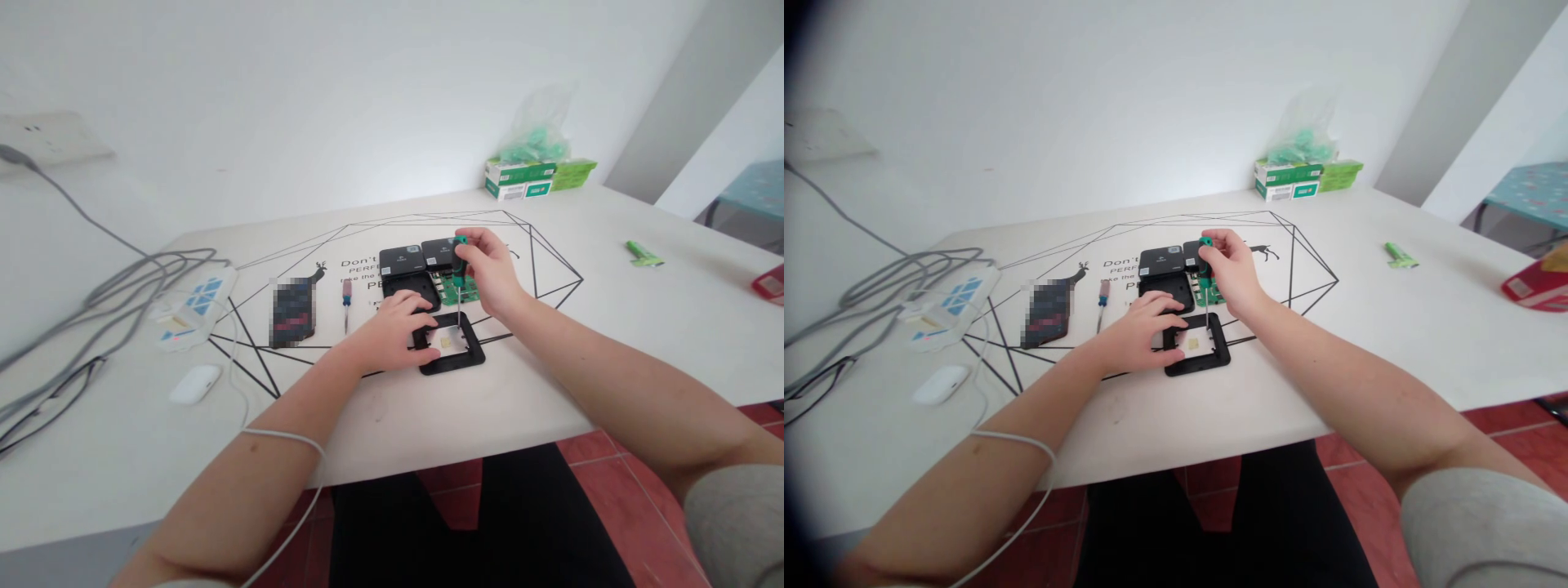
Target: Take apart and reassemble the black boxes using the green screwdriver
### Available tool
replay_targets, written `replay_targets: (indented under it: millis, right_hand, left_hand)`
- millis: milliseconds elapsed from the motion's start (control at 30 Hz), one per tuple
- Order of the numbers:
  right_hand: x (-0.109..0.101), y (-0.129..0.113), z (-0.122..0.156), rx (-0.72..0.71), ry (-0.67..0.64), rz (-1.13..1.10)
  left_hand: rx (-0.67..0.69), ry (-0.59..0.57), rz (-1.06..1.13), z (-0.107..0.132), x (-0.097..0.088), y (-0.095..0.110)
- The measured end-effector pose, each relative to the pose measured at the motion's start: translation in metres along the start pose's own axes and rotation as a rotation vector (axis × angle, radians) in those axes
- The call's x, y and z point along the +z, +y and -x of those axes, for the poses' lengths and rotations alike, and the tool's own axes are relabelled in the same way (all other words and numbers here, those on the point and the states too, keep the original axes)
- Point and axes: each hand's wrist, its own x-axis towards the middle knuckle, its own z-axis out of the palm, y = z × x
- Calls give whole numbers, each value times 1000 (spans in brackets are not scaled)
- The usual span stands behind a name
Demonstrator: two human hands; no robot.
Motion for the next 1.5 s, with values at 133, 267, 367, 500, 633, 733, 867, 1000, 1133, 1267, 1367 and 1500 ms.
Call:
replay_targets:
  millis: [133,267,367,500,633,733,867,1000,1133,1267,1367,1500]
  right_hand:
    - [0,-2,4,-62,-37,-18]
    - [2,-2,9,-116,-94,7]
    - [3,-3,12,-136,-112,10]
    - [4,-3,15,-144,-113,8]
    - [7,-6,21,-132,-118,18]
    - [9,-9,25,-126,-135,23]
    - [9,-11,28,-163,-160,38]
    - [9,-11,28,-210,-172,7]
    - [9,-10,29,-210,-200,-10]
    - [10,-11,32,-209,-196,2]
    - [11,-13,33,-202,-197,15]
    - [12,-13,35,-202,-214,14]
  left_hand:
    - [-24,-39,-18,1,0,6]
    - [-53,-46,-42,-1,-1,10]
    - [-68,-44,-90,-2,-1,13]
    - [-54,-52,-135,-2,-6,16]
    - [-67,-86,-149,1,-16,15]
    - [-122,-146,-150,3,-23,13]
    - [-165,-183,-126,7,-26,12]
    - [-116,-128,-113,6,-19,11]
    - [-53,-85,-109,2,-7,11]
    - [-37,-75,-83,0,-1,10]
    - [-36,-66,-73,0,-1,8]
    - [-37,-57,-58,0,-1,7]
